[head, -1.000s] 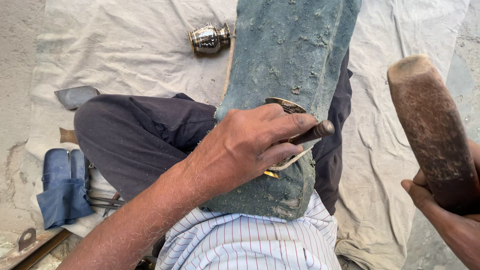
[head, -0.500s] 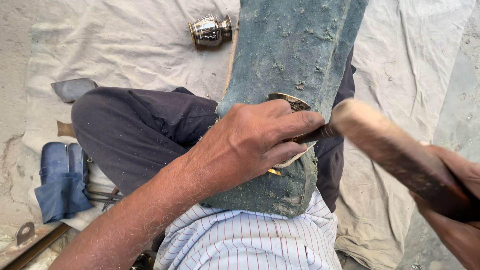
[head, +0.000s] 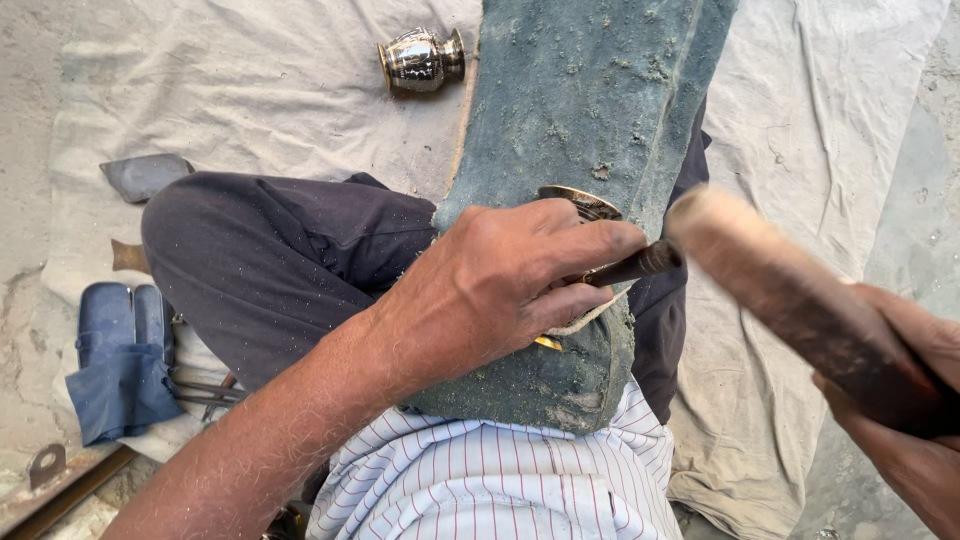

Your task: The person sits on the ground with a sand-filled cushion on their lap, holding a small brass vessel against it. They hold a steel punch against the vessel surface and strike it with a wooden mallet, repositioning the punch repeatedly to emboss a decorative pattern into the metal, rotating the vessel as they work.

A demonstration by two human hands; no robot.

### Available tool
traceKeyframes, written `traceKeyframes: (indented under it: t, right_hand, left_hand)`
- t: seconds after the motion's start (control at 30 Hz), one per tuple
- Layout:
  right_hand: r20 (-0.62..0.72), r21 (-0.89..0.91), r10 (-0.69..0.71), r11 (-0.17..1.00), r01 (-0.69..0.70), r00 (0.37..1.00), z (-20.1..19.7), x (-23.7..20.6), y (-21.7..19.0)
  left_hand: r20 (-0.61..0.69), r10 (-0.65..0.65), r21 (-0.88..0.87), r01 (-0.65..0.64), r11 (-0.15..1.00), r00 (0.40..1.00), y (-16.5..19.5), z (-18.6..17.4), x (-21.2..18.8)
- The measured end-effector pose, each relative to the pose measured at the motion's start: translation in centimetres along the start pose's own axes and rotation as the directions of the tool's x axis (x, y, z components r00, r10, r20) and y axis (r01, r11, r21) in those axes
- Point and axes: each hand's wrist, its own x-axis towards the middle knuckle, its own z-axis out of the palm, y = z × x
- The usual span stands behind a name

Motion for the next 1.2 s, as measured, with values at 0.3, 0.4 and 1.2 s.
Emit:
traceKeyframes:
  t: [0.3, 0.4, 1.2]
  right_hand:
    - [-0.166, 0.172, -0.197, 0.959, 0.225, 0.966, -1.3, -0.9, -2.7]
    - [-0.114, 0.394, 0.02, 0.919, 0.027, 0.993, -1.4, -1.6, -4.4]
    - [0.023, -0.038, -0.101, 0.994, 0.102, 0.995, -3.0, 0.9, -8.8]
  left_hand:
    - [-0.019, 0.02, -0.002, -0.02, 1.0, 1.0, 0.8, -0.8, 0.0]
    - [-0.093, -0.044, -0.102, 0.035, 0.994, 0.995, 1.4, -0.8, -0.3]
    - [-0.01, -0.016, 0.053, 0.016, 0.998, 1.0, 0.7, -0.2, 0.7]
